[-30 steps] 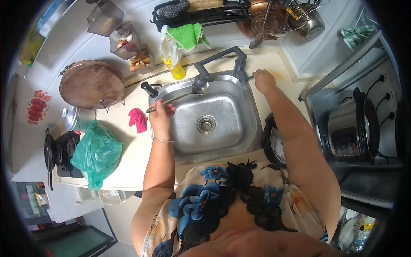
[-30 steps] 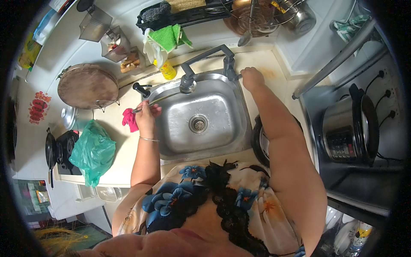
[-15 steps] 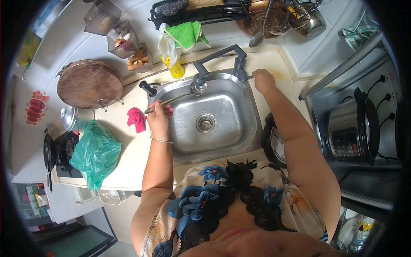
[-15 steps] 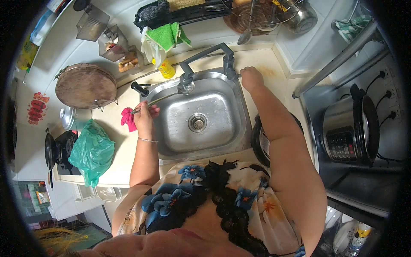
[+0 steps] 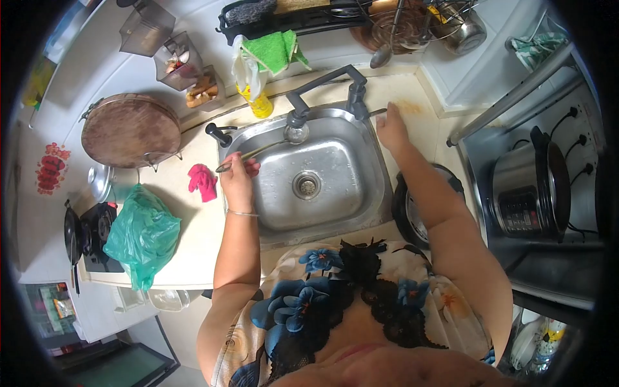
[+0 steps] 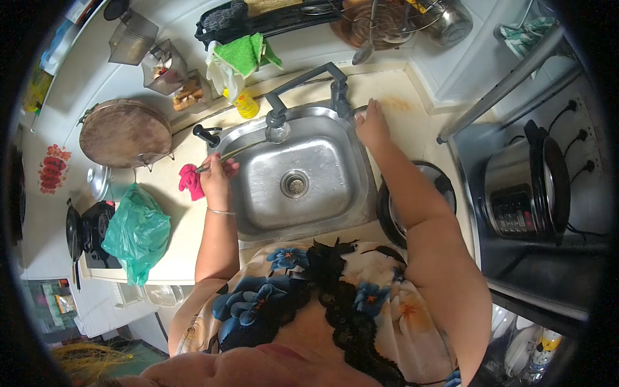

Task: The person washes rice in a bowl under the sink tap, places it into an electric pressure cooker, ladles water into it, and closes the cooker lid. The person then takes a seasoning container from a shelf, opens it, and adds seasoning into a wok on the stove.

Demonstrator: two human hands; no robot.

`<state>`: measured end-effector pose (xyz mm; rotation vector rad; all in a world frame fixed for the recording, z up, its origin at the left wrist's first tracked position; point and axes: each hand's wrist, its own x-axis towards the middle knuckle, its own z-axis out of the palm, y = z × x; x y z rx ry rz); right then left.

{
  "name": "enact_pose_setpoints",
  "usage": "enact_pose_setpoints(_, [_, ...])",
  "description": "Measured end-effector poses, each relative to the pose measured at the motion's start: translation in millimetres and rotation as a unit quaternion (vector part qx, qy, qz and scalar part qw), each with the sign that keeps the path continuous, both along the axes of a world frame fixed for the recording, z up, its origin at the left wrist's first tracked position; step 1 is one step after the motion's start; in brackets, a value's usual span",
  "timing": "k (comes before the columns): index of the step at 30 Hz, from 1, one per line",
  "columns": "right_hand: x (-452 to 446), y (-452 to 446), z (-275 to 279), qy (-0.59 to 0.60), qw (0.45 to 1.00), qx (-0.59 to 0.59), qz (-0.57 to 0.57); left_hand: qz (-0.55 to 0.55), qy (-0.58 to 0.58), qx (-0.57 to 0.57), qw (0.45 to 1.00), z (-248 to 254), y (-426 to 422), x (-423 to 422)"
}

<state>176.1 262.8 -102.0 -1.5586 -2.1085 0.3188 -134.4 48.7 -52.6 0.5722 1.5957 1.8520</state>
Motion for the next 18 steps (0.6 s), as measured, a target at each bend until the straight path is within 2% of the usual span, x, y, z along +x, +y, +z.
enact_pose_setpoints(1, [-4, -5, -3, 0.095, 0.991, -0.083, -0.035, -0.001, -0.002, 0.000, 1.000, -1, 1, 0])
enact_pose_setpoints(2, [-7, -8, -6, 0.094, 0.991, -0.085, -0.037, 0.001, -0.006, -0.005, 1.000, -1, 0, 0])
enact_pose_setpoints(4, [-13, -14, -13, 0.127, 0.978, -0.162, -0.012, 0.000, -0.009, -0.012, 1.000, -1, 0, 1])
enact_pose_setpoints(14, [-21, 14, -7, 0.150, 0.981, -0.123, -0.009, -0.013, 0.002, -0.004, 1.000, 17, -10, 8])
enact_pose_setpoints(16, [-9, 3, 31, 0.119, 0.962, -0.243, 0.031, -0.024, 0.011, -0.003, 1.000, 23, -13, 12])
enact_pose_setpoints(18, [8, -11, 50, 0.134, 0.958, -0.245, 0.065, -0.030, 0.024, -0.004, 0.999, 31, -16, 17])
